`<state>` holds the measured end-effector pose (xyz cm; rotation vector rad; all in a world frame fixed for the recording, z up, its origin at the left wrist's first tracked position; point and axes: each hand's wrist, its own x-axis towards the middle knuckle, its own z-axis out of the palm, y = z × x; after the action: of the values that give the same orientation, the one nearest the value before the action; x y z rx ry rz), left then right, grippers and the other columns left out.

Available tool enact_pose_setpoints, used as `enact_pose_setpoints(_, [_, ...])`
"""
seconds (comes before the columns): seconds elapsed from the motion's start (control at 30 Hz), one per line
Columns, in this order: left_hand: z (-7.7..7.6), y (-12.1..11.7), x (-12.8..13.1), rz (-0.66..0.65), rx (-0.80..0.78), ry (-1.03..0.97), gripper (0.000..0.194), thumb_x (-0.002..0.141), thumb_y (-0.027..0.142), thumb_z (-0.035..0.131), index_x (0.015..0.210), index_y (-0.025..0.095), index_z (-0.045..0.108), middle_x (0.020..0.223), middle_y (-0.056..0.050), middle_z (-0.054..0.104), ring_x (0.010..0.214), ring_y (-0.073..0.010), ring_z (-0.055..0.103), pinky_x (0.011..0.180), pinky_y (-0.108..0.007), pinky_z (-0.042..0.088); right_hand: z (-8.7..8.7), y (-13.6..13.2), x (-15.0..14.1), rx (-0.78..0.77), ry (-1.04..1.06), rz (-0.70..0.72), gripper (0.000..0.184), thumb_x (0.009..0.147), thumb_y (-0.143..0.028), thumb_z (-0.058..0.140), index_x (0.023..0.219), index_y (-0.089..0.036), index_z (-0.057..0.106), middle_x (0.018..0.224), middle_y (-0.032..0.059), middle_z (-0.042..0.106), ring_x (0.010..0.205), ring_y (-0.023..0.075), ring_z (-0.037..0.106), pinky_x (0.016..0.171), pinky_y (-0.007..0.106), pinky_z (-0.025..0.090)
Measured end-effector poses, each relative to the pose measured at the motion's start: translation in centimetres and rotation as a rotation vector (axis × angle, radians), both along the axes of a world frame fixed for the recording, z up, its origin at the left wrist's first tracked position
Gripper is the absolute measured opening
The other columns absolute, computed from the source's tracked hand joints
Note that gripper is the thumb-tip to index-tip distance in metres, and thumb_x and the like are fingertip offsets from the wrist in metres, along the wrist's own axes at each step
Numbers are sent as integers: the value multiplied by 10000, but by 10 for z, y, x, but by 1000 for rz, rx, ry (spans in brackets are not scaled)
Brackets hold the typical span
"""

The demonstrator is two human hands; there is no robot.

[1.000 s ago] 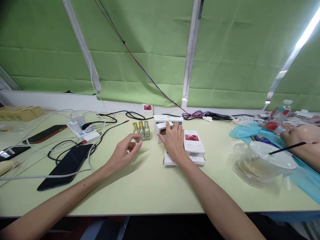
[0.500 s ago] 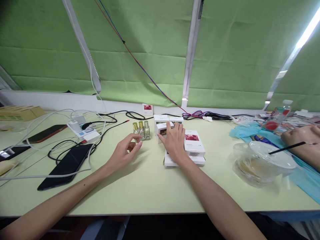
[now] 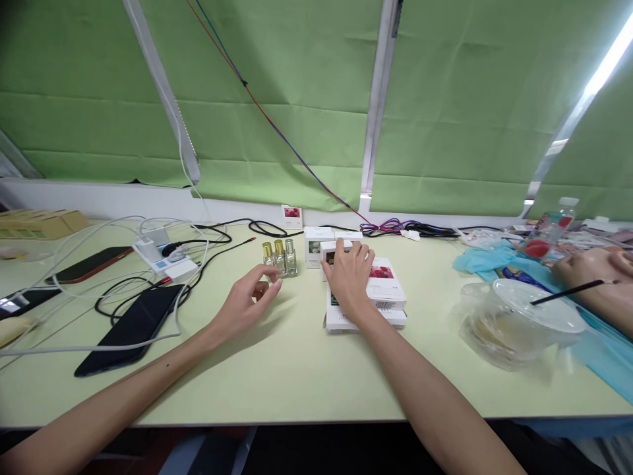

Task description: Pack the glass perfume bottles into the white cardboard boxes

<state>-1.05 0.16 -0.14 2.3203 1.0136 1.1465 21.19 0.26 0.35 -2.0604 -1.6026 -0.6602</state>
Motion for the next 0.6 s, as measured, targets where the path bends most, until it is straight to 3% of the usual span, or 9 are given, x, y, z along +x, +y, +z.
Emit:
enact_pose_setpoints(0.2, [0, 0, 0, -2, -5, 6, 213, 995, 388, 497, 1063, 203, 579, 939, -22, 623, 555, -78, 469, 549, -235, 438, 2, -1, 0, -20, -33, -32, 547, 939, -501, 628, 1354, -154, 550, 1103, 205, 613, 1036, 357, 547, 1000, 502, 299])
enact_pose_setpoints(0.37, [-2, 1, 0, -7, 0, 6, 220, 996, 397, 496, 1065, 207, 582, 939, -16, 625, 558, -80, 476, 555, -233, 445, 1, 4, 5, -57, -5, -39, 599, 948, -499, 611, 1406, -131, 495, 1184, 229, 607, 982, 339, 647, 1067, 524, 261])
enact_pose_setpoints(0.6, [-3, 2, -1, -13, 7, 19, 220, 996, 391, 496, 1077, 206, 582, 964, -17, 623, 561, -79, 485, 566, -241, 456, 5, 3, 6, -144, 76, -34, 600, 965, -481, 600, 1426, -133, 438, 1215, 220, 567, 914, 301, 698, 982, 438, 353])
